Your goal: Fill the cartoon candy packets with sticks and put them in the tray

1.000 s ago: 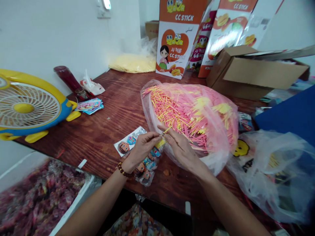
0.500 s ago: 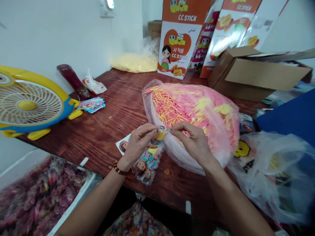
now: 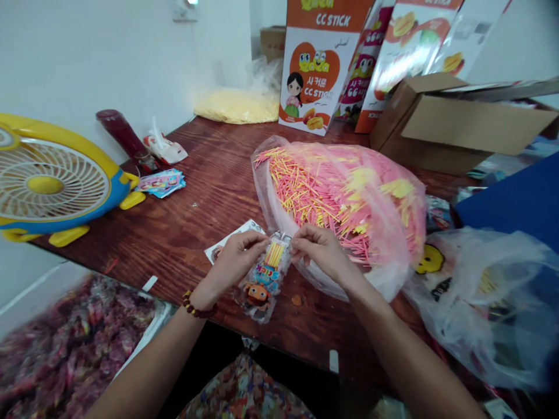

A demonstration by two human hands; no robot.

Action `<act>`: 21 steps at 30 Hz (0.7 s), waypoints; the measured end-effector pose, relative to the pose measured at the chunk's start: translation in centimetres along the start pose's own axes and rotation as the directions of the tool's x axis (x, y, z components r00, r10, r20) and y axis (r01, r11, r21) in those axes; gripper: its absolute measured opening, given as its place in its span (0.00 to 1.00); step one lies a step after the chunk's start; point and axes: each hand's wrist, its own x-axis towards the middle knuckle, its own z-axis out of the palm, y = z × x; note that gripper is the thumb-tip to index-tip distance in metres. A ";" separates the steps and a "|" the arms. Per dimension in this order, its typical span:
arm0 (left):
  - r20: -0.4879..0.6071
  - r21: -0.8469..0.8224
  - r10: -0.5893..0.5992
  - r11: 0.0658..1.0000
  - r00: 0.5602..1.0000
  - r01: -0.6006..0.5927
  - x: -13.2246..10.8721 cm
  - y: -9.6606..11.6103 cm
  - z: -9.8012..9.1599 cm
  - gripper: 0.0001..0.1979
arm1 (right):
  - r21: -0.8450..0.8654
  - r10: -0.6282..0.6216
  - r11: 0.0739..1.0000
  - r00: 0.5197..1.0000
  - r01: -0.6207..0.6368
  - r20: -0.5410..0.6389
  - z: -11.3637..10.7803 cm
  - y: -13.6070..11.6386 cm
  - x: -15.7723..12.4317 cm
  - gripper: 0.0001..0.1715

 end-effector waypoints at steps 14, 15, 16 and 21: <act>0.107 0.712 0.070 0.691 0.992 -0.126 -3.2 -5.7 2.9 0.28 | -0.676 -0.050 0.732 0.984 -0.079 -0.170 -2.1 2.7 -0.6 0.10; 0.106 0.719 0.077 0.683 0.991 -0.130 -3.2 -5.9 2.9 0.28 | -0.706 -0.073 0.700 0.974 -0.103 -0.214 -3.7 3.0 -0.6 0.11; 0.100 0.722 0.083 0.680 0.992 -0.130 -3.3 -6.1 2.9 0.28 | -0.750 -0.096 0.650 0.964 -0.127 -0.246 -5.4 3.4 -0.6 0.13; 0.058 0.694 0.087 0.712 0.995 -0.102 -3.1 -6.6 2.4 0.27 | -0.980 -0.196 0.158 0.969 -0.117 -0.147 -13.5 6.4 0.6 0.17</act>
